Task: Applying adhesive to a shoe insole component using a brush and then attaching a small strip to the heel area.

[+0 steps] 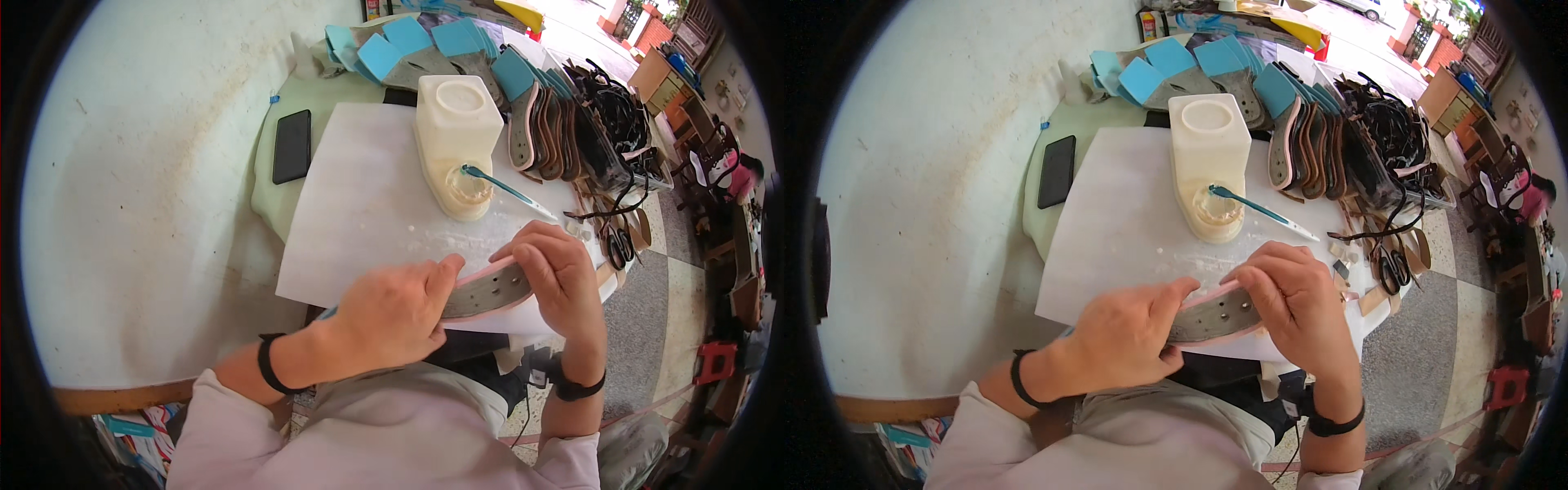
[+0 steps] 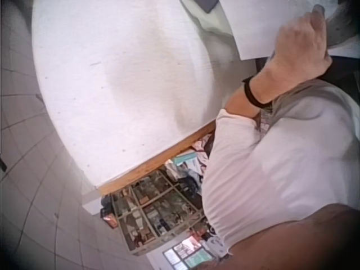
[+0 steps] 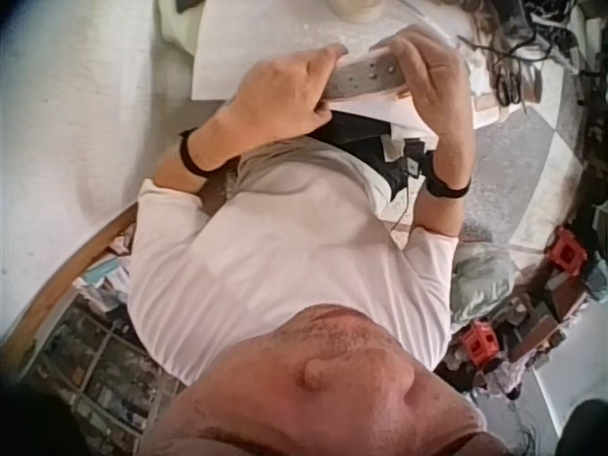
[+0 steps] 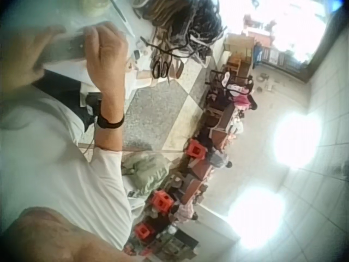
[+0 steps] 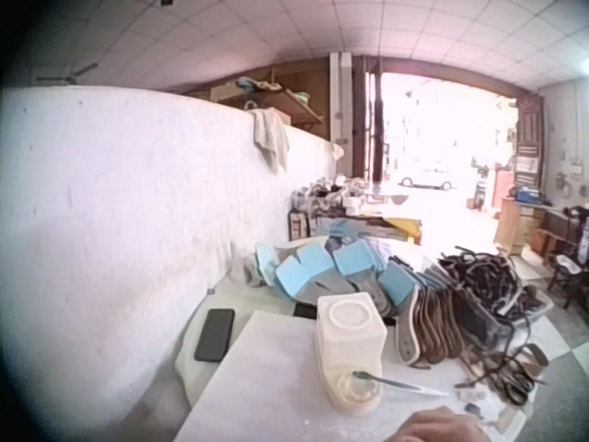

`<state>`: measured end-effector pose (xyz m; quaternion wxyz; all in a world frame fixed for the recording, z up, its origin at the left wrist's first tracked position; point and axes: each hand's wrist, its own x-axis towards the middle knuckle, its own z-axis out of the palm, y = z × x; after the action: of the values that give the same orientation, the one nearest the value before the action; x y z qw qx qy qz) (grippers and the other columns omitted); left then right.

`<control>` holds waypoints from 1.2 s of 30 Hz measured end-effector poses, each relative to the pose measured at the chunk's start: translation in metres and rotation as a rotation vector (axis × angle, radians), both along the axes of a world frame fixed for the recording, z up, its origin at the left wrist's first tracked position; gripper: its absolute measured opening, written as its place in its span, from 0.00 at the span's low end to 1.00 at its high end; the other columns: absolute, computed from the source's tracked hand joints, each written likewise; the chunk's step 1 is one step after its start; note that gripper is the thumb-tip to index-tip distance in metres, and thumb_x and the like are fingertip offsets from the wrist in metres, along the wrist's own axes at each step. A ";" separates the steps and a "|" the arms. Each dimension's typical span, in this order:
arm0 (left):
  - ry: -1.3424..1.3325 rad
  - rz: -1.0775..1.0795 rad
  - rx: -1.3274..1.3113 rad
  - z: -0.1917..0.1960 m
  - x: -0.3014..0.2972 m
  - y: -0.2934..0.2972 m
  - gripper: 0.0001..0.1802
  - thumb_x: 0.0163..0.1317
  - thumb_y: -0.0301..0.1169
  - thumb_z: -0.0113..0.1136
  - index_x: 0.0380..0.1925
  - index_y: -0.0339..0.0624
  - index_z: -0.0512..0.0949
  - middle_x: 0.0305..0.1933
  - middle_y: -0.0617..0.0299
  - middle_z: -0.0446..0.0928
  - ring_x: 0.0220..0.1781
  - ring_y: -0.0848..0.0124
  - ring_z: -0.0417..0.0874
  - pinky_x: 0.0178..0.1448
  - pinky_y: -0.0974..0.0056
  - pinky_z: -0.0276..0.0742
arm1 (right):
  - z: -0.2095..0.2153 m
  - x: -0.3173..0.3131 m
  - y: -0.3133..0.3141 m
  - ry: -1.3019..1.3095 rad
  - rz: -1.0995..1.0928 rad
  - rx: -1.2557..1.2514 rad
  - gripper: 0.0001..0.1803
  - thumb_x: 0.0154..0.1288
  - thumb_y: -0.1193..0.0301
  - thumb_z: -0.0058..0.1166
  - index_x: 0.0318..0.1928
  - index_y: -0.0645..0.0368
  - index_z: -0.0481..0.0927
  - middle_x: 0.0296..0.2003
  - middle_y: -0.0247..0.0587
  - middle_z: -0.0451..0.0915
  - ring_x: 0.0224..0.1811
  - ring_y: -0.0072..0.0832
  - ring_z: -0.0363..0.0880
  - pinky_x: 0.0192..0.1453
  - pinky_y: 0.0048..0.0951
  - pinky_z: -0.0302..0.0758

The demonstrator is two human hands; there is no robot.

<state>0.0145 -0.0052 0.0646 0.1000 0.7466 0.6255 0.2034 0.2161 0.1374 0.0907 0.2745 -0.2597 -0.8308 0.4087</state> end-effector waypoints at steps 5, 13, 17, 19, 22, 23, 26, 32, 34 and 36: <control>0.203 -0.148 -0.003 0.015 -0.020 0.005 0.43 0.44 0.34 0.78 0.64 0.36 0.73 0.37 0.55 0.81 0.35 0.56 0.86 0.38 0.54 0.81 | -0.003 0.012 0.002 -0.092 0.121 0.042 0.07 0.72 0.74 0.63 0.35 0.64 0.88 0.31 0.40 0.83 0.34 0.37 0.79 0.49 0.36 0.69; 0.278 -0.274 -0.073 0.012 -0.022 0.015 0.36 0.48 0.29 0.71 0.60 0.30 0.73 0.32 0.54 0.80 0.32 0.53 0.85 0.37 0.52 0.77 | -0.008 0.009 -0.005 -0.164 0.231 0.081 0.07 0.69 0.74 0.66 0.32 0.62 0.87 0.29 0.37 0.81 0.33 0.34 0.78 0.53 0.37 0.65; 0.223 -0.296 -0.112 0.009 -0.017 0.017 0.35 0.50 0.28 0.69 0.61 0.31 0.74 0.32 0.54 0.81 0.34 0.53 0.86 0.38 0.52 0.79 | -0.011 -0.001 -0.013 -0.187 0.240 0.125 0.08 0.68 0.73 0.68 0.31 0.61 0.86 0.28 0.35 0.81 0.34 0.33 0.78 0.55 0.37 0.63; 0.227 -0.305 -0.086 0.001 -0.016 0.017 0.34 0.51 0.28 0.69 0.61 0.31 0.74 0.32 0.54 0.81 0.34 0.53 0.86 0.38 0.51 0.79 | -0.009 -0.007 -0.020 -0.236 0.263 0.147 0.09 0.67 0.72 0.68 0.30 0.61 0.85 0.28 0.34 0.81 0.35 0.33 0.78 0.56 0.37 0.63; 0.253 -0.305 -0.054 0.006 -0.016 0.019 0.33 0.54 0.29 0.68 0.61 0.33 0.74 0.33 0.55 0.81 0.35 0.53 0.87 0.40 0.52 0.80 | -0.007 -0.003 -0.015 -0.210 0.230 0.150 0.09 0.68 0.73 0.68 0.29 0.60 0.85 0.27 0.34 0.79 0.36 0.33 0.78 0.56 0.39 0.64; 0.265 -0.302 -0.045 0.010 -0.016 0.020 0.32 0.54 0.29 0.68 0.61 0.33 0.75 0.34 0.55 0.81 0.35 0.53 0.87 0.41 0.52 0.80 | -0.007 -0.002 -0.014 -0.215 0.234 0.159 0.08 0.68 0.73 0.67 0.30 0.60 0.85 0.28 0.35 0.79 0.36 0.34 0.78 0.56 0.39 0.64; 0.302 -0.269 0.003 0.016 -0.016 0.025 0.33 0.52 0.29 0.73 0.60 0.36 0.76 0.39 0.54 0.81 0.45 0.53 0.86 0.51 0.51 0.79 | -0.006 -0.004 -0.012 -0.223 0.225 0.207 0.07 0.69 0.74 0.66 0.32 0.60 0.84 0.29 0.36 0.79 0.37 0.36 0.78 0.57 0.39 0.64; 0.302 -0.079 0.496 0.048 -0.021 0.012 0.36 0.44 0.29 0.82 0.56 0.38 0.78 0.52 0.51 0.80 0.59 0.52 0.80 0.65 0.47 0.72 | -0.010 0.000 -0.016 -0.127 -0.063 0.179 0.05 0.72 0.75 0.62 0.36 0.62 0.84 0.32 0.40 0.79 0.38 0.40 0.77 0.56 0.39 0.67; 0.162 -0.078 0.580 0.068 -0.020 -0.013 0.35 0.47 0.31 0.84 0.57 0.37 0.79 0.57 0.48 0.83 0.57 0.51 0.83 0.61 0.50 0.77 | -0.006 0.003 -0.015 -0.061 -0.172 0.088 0.06 0.73 0.75 0.60 0.36 0.63 0.84 0.32 0.41 0.79 0.38 0.41 0.78 0.55 0.39 0.69; -0.184 -0.048 0.584 0.044 -0.022 -0.043 0.33 0.50 0.32 0.85 0.56 0.36 0.79 0.57 0.45 0.84 0.52 0.55 0.88 0.53 0.55 0.82 | -0.010 0.002 -0.016 0.008 -0.242 0.040 0.06 0.74 0.76 0.59 0.37 0.65 0.83 0.33 0.42 0.80 0.38 0.41 0.78 0.51 0.38 0.71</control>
<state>-0.0073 -0.0486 0.1088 -0.0577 0.7370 0.5110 0.4387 0.2179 0.1209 0.0811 0.3301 -0.3511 -0.8002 0.3569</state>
